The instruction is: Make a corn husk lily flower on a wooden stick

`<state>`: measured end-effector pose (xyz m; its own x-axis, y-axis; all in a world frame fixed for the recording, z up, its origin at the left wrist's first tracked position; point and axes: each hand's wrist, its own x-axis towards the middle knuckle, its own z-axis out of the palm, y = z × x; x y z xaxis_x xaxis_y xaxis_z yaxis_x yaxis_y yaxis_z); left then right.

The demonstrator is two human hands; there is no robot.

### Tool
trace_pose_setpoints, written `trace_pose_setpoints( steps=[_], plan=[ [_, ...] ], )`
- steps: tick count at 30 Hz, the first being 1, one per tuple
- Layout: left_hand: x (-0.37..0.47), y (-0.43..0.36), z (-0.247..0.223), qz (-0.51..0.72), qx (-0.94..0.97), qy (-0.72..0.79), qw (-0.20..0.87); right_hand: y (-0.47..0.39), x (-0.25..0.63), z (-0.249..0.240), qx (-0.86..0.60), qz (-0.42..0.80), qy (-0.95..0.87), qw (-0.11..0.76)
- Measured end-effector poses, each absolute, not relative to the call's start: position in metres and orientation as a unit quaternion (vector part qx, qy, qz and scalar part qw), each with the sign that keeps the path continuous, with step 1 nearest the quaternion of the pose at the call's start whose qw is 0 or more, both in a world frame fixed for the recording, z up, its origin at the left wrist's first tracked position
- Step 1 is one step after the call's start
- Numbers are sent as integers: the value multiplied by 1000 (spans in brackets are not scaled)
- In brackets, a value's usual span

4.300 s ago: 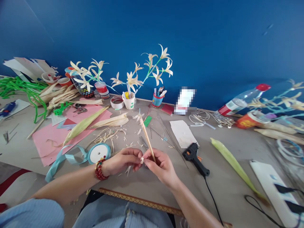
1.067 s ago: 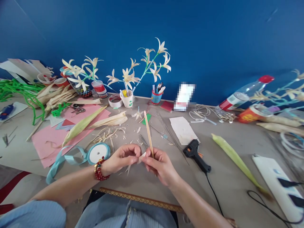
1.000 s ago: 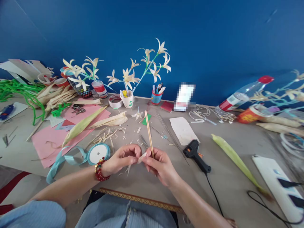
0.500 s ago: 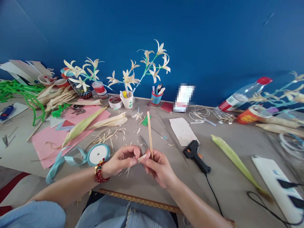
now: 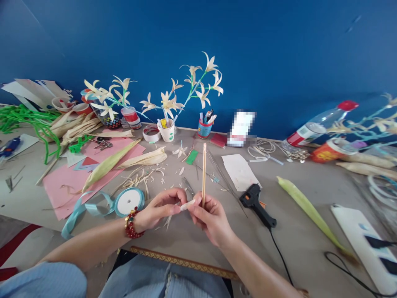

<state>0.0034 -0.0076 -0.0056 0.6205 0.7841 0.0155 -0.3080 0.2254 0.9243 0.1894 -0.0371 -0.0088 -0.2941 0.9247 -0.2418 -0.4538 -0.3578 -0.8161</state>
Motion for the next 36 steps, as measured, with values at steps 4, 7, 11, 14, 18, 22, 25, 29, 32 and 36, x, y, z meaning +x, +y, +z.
trace_pose_setpoints(
  steps=[4, 7, 11, 14, 18, 22, 25, 29, 32, 36],
  plan=[
    [6, -11, -6, 374, 509, 255, 732, -39, 182, -8, -387, 723, -331, 466],
    [7, -12, -6, 379, 499, 241, 742, -41, 181, -10, -388, 726, -321, 467],
    [6, -12, -10, 384, 498, 213, 748, -42, 181, -16, -371, 745, -301, 465],
    [4, -12, -16, 395, 488, 206, 751, -40, 184, -13, -341, 759, -287, 474],
    [2, -8, -16, 409, 480, 211, 747, -33, 189, -6, -312, 754, -274, 509],
    [3, -7, -8, 384, 481, 227, 755, -34, 190, -8, -342, 731, -303, 506],
    [6, -8, -6, 393, 476, 237, 750, -37, 189, -12, -365, 724, -321, 490],
    [3, -7, -6, 390, 511, 250, 725, -38, 190, -10, -380, 719, -360, 456],
    [-1, -5, -4, 368, 573, 257, 686, -37, 191, -6, -398, 711, -385, 433],
    [-2, -6, 0, 359, 634, 271, 629, -37, 189, -5, -412, 708, -352, 453]
  ],
)
